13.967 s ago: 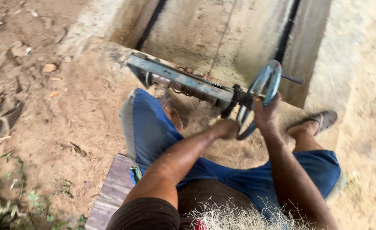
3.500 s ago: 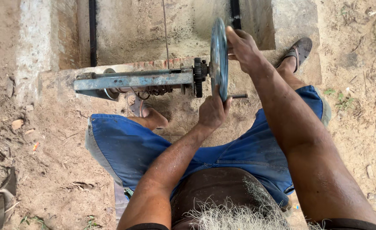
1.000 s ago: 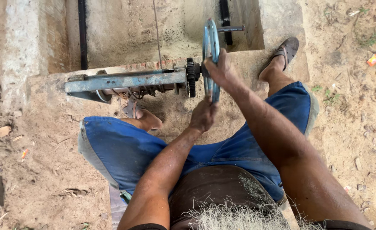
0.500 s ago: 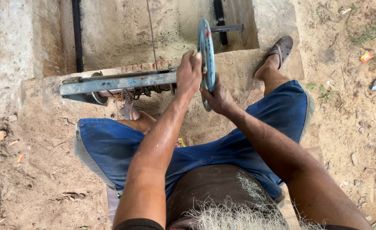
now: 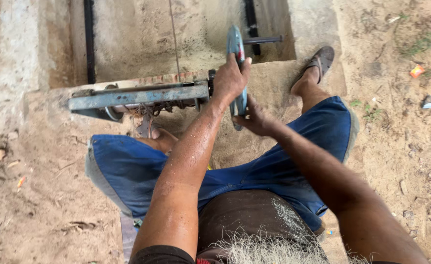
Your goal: The person sits beside a concrete well and turns a hand-crank wheel attached to a winch mechanism. The crank is rotated continuously to wind or unwind a cable extending into the well.
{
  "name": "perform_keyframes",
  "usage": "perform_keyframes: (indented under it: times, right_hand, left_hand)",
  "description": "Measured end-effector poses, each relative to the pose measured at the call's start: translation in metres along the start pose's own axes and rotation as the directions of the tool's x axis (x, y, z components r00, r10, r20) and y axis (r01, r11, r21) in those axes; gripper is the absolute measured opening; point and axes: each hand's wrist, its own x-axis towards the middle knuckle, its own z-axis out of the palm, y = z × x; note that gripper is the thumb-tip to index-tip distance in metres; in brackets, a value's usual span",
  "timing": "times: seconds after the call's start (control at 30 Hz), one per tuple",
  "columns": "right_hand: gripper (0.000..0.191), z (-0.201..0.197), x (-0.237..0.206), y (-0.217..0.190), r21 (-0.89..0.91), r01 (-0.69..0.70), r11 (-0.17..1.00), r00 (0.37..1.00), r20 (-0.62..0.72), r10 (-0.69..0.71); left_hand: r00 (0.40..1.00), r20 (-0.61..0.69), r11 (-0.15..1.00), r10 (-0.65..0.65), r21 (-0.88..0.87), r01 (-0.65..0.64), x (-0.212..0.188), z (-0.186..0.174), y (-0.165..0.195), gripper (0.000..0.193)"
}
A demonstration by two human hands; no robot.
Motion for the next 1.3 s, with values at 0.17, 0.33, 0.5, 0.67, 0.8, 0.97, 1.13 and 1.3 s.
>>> perform_keyframes:
  times: [0.17,0.33,0.5,0.67,0.8,0.97,1.13,1.3]
  right_hand:
    - [0.029,-0.059,-0.009,-0.041,-0.438,-0.096,0.894,0.986,0.08,0.145]
    - [0.026,-0.108,-0.021,-0.075,-0.223,0.047,0.974,0.997,-0.044,-0.059]
    - [0.034,-0.119,0.012,-0.091,-0.23,-0.072,0.971,0.964,-0.266,0.009]
    - [0.054,-0.094,0.065,-0.08,0.084,-0.161,0.983,0.955,-0.24,0.176]
    - [0.064,-0.077,0.093,-0.064,-0.043,0.055,0.998,0.944,-0.322,-0.066]
    - [0.058,-0.063,0.097,-0.055,0.247,-0.25,0.936,0.942,-0.159,0.294]
    - [0.04,-0.031,0.084,-0.04,0.108,-0.226,0.968,0.911,-0.328,0.25]
    - [0.031,-0.008,0.057,-0.007,-0.091,-0.016,0.996,0.933,-0.36,-0.018]
  left_hand:
    - [0.99,-0.07,0.992,0.126,0.04,-0.124,-0.041,0.014,-0.008,0.063]
    - [0.974,-0.083,0.967,0.211,0.16,-0.196,-0.087,0.027,-0.024,0.064]
    - [0.923,-0.148,0.916,0.355,0.249,-0.313,-0.119,0.045,-0.045,0.06]
    - [0.927,-0.077,0.907,0.368,0.249,-0.34,-0.137,0.055,-0.065,0.049]
    - [0.961,0.037,0.948,0.275,0.158,-0.277,-0.145,0.057,-0.078,0.035]
    - [0.952,0.091,0.942,0.293,0.144,-0.304,-0.148,0.057,-0.085,0.03]
    - [0.937,0.349,0.989,0.02,0.131,-0.07,-0.144,0.053,-0.086,0.028]
    - [0.841,0.518,0.984,-0.156,0.157,0.086,-0.134,0.043,-0.091,0.023]
